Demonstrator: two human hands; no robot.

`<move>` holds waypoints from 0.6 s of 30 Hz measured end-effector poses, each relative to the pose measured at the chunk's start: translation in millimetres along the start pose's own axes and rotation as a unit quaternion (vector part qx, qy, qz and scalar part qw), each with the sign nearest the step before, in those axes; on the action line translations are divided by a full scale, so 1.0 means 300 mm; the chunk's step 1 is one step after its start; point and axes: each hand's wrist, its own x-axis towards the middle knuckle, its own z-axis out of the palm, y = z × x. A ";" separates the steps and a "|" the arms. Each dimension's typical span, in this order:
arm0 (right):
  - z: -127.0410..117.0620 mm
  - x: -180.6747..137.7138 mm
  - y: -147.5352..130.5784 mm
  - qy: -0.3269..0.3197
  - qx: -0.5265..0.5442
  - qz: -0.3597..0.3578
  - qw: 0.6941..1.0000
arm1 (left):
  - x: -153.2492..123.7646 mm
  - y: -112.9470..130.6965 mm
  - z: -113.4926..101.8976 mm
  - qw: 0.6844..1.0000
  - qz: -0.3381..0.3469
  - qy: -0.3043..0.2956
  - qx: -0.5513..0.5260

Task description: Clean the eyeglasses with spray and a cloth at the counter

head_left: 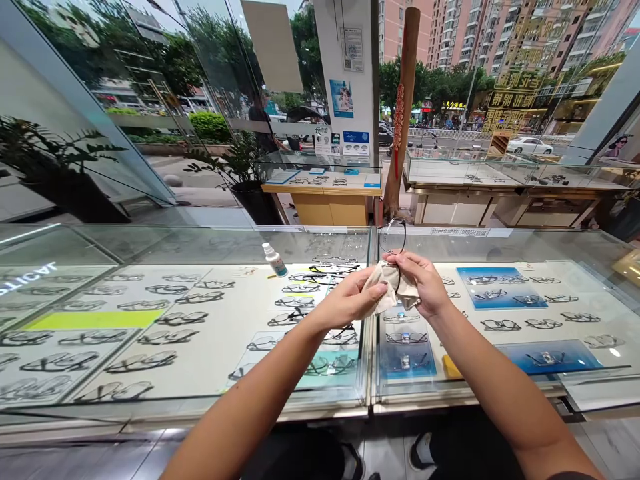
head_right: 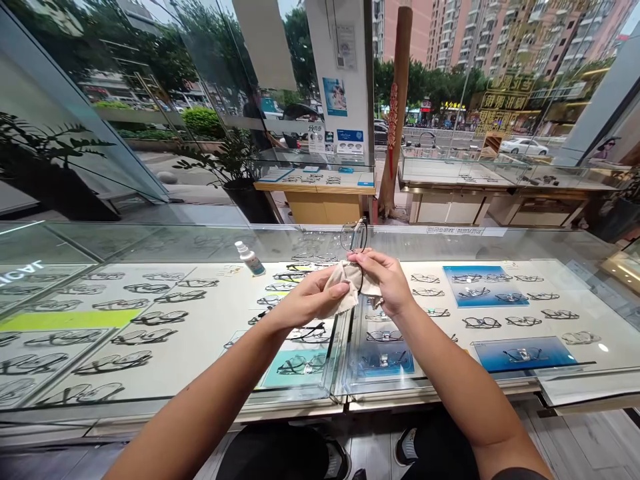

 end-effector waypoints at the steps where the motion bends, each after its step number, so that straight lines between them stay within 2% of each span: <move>1: 0.002 -0.002 -0.001 0.000 -0.004 -0.003 1.000 | -0.001 0.001 0.001 1.000 0.006 0.009 0.006; 8: 0.031 -0.030 0.016 -0.028 -0.030 -0.012 0.999 | 0.002 -0.026 0.029 0.994 0.039 0.107 0.006; 13: 0.039 -0.040 0.036 -0.031 -0.075 -0.049 0.995 | 0.007 -0.047 0.022 0.979 0.077 0.180 0.060; 15: 0.036 -0.037 0.038 -0.017 -0.073 -0.057 0.996 | 0.012 -0.050 0.014 0.981 0.066 0.171 0.066; 18: 0.026 -0.026 0.029 -0.003 -0.055 -0.048 0.997 | 0.022 -0.052 -0.001 0.990 0.037 0.124 0.049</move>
